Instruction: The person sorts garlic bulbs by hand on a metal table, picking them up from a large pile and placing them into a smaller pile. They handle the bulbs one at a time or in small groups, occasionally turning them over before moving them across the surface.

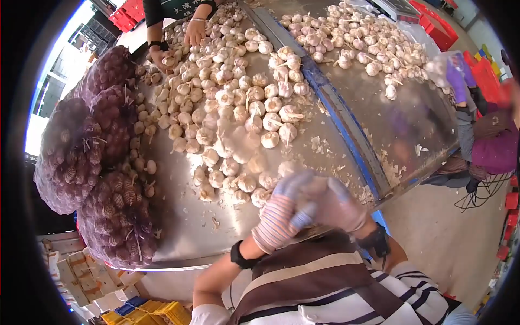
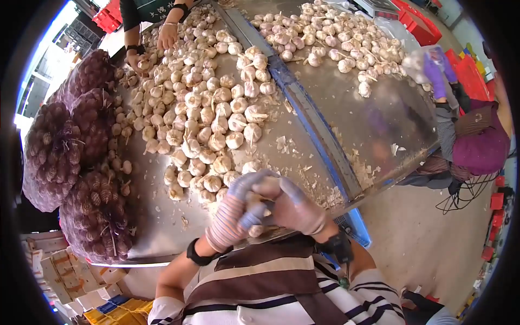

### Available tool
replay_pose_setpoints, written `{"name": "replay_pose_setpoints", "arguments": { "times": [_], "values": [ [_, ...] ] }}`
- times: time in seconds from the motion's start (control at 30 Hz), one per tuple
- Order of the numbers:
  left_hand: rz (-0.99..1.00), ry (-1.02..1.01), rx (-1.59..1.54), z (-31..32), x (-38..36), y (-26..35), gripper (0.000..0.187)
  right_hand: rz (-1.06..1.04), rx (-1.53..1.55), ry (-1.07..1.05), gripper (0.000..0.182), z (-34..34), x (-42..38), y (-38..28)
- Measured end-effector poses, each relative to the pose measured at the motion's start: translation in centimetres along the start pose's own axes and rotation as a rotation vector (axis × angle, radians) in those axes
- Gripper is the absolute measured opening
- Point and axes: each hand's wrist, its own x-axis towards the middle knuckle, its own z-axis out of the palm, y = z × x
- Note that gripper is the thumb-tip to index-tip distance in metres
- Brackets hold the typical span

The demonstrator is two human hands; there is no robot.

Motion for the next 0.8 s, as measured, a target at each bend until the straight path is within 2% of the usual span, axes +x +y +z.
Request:
{"name": "replay_pose_setpoints", "arguments": {
  "times": [0.03, 0.13, 0.17, 0.27, 0.3, 0.37, 0.4, 0.43, 0.47, 0.53, 0.57, 0.6, 0.63, 0.7, 0.73, 0.8],
  "values": [
    [0.068, -0.136, 0.128, -0.6, 0.6, 1.0, 0.057, 0.048, 0.033, -0.009, 0.063, -1.0, 0.8, 0.5],
    [0.091, -0.133, 0.006, -0.2, 0.9, 1.8, 0.056, 0.158, 0.102, -0.026, 0.065, -2.4, 2.5, 0.5],
    [0.133, -0.121, -0.019, -0.1, 1.3, 1.4, 0.056, 0.155, 0.09, 0.037, 0.063, -2.7, 2.9, -0.1],
    [0.051, -0.066, -0.057, -1.2, 2.1, 0.9, 0.055, 0.14, 0.051, 0.227, 0.056, -4.0, 4.6, -3.1],
    [0.078, -0.045, 0.002, -2.4, 3.0, 0.7, 0.051, 0.136, 0.037, 0.289, 0.055, -4.5, 5.3, -4.4],
    [-0.092, 0.014, 0.367, -3.7, 3.5, -1.7, 0.033, 0.022, 0.671, -0.015, 0.056, -5.9, 7.3, -10.4],
    [-0.204, -0.003, 0.52, -4.0, 2.9, -4.9, 0.034, -0.22, 0.679, 0.024, 0.057, -4.4, 7.8, -12.6],
    [-0.325, -0.103, 0.731, -4.4, 2.2, -7.3, 0.039, -0.336, 0.663, 0.052, 0.056, -5.8, 8.8, -15.0],
    [-0.328, -0.101, 0.729, -4.3, 2.4, -8.7, 0.039, -0.416, 0.446, 0.147, 0.053, -9.2, 9.2, -16.2],
    [-0.517, -0.413, 0.907, -4.3, 3.3, -11.0, 0.043, -0.433, 0.213, 0.345, 0.047, -11.6, 11.5, -14.1],
    [-0.352, -0.332, 0.929, -4.0, 3.2, -11.6, 0.042, -0.344, -0.216, 0.298, 0.038, -10.5, 12.5, -12.1],
    [-0.358, -0.33, 0.927, -3.7, 3.5, -12.4, 0.042, -0.2, -0.541, 0.168, 0.032, -8.3, 13.0, -10.8],
    [-0.39, -0.372, 0.888, -3.5, 3.9, -13.3, 0.043, -0.07, -0.86, 0.269, 0.03, -5.2, 13.9, -8.7],
    [-0.406, -0.44, 0.76, -4.3, 4.6, -13.1, 0.045, -0.403, -1.992, 0.085, 0.032, -5.3, 17.1, -4.7],
    [-0.412, -0.44, 0.759, -5.0, 4.6, -12.0, 0.045, -0.126, -2.151, 0.039, 0.038, -5.2, 18.4, -3.4],
    [-0.379, -0.145, 0.488, -6.1, 3.8, -10.3, 0.04, 0.219, -2.389, 0.028, 0.036, -2.5, 20.0, -2.6]
  ]
}}
